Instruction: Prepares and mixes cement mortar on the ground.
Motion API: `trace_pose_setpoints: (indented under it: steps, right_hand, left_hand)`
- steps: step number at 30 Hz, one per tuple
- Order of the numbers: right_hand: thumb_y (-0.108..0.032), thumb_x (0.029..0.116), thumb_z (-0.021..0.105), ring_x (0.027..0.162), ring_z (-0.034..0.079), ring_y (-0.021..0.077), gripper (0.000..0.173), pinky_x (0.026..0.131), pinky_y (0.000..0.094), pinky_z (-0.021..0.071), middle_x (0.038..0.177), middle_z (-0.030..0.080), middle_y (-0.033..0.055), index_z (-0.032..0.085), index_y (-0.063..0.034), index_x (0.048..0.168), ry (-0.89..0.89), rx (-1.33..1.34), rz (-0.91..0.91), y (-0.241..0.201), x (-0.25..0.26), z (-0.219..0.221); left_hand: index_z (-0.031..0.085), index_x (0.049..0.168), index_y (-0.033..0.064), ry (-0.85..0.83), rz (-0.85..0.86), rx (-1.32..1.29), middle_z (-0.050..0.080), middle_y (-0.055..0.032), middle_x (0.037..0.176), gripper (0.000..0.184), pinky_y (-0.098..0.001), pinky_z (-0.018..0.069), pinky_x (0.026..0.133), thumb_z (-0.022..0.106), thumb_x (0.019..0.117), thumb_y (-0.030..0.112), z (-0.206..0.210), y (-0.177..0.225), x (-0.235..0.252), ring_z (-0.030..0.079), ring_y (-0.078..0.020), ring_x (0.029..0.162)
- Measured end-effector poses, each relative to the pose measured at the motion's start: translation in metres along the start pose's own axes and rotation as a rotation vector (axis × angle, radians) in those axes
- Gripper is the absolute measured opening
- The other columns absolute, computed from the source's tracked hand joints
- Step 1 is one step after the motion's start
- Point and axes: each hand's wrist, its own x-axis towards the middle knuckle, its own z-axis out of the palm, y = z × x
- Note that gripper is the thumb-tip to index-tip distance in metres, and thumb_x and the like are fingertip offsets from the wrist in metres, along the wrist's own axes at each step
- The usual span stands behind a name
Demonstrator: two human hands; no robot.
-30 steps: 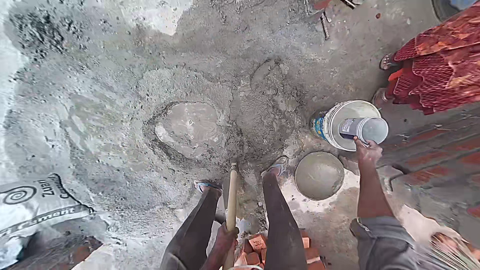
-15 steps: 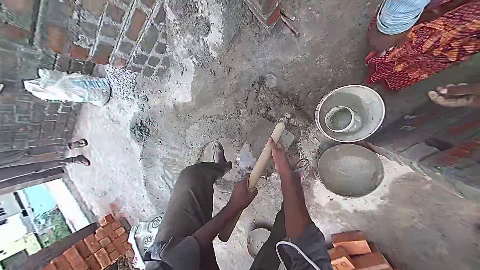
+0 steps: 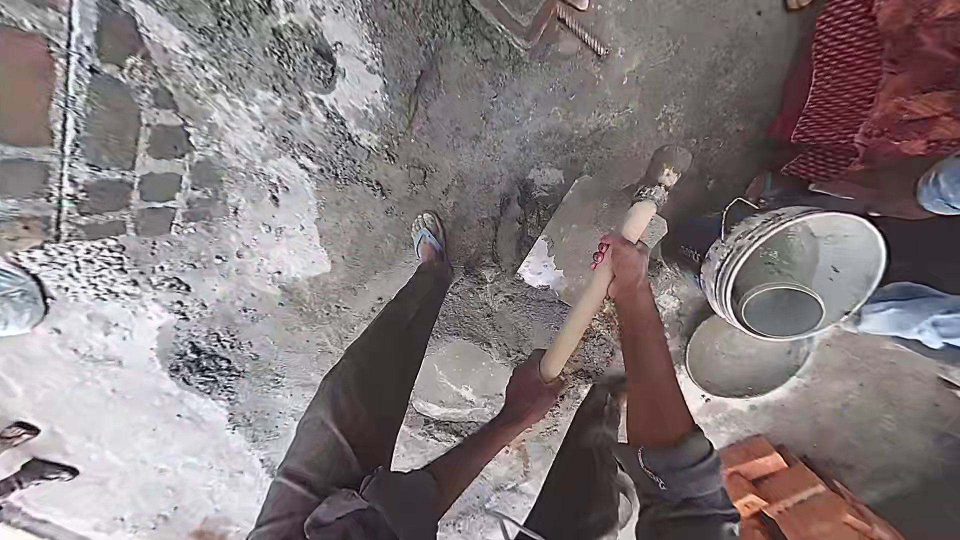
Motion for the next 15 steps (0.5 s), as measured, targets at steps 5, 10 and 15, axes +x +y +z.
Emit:
trace_pose_setpoints:
  steps: [5, 10, 15]
  right_hand:
    - [-0.019, 0.1009, 0.056, 0.049, 0.058, 0.0147, 0.010, 0.051, 0.0367, 0.0595, 0.061, 0.053, -0.0015, 0.054, -0.0124, 0.094, 0.037, -0.088, -0.322, -0.087, 0.116, 0.074]
    - [-0.002, 0.0976, 0.057, 0.047, 0.056, 0.0188, 0.014, 0.047, 0.0348, 0.0573, 0.060, 0.051, 0.0064, 0.051, -0.0027, 0.085, 0.011, -0.146, -0.429, -0.095, 0.201, 0.114]
    - [-0.025, 0.0932, 0.069, 0.046, 0.062, 0.0175, 0.021, 0.045, 0.0356, 0.0574, 0.061, 0.060, 0.0044, 0.061, -0.0052, 0.092, 0.096, -0.418, -0.084, 0.021, 0.158, 0.056]
  left_hand:
    - [0.066, 0.121, 0.0089, 0.117, 0.169, 0.081, 0.072, -0.0135, 0.099, 0.045, -0.0572, 0.0570, 0.080, 0.076, 0.0844, 0.034, -0.064, 0.075, 0.150, 0.071, -0.0309, 0.092]
    - [0.069, 0.106, 0.0028, 0.105, 0.266, -0.133, 0.070, -0.0146, 0.085, 0.035, -0.0510, 0.0591, 0.068, 0.078, 0.0795, 0.024, -0.061, 0.075, 0.258, 0.069, -0.0269, 0.070]
    - [0.068, 0.110, 0.0012, 0.096, 0.049, -0.276, 0.066, -0.0095, 0.077, 0.027, -0.0375, 0.0566, 0.058, 0.077, 0.0866, 0.013, 0.036, -0.007, 0.164, 0.062, -0.0175, 0.058]
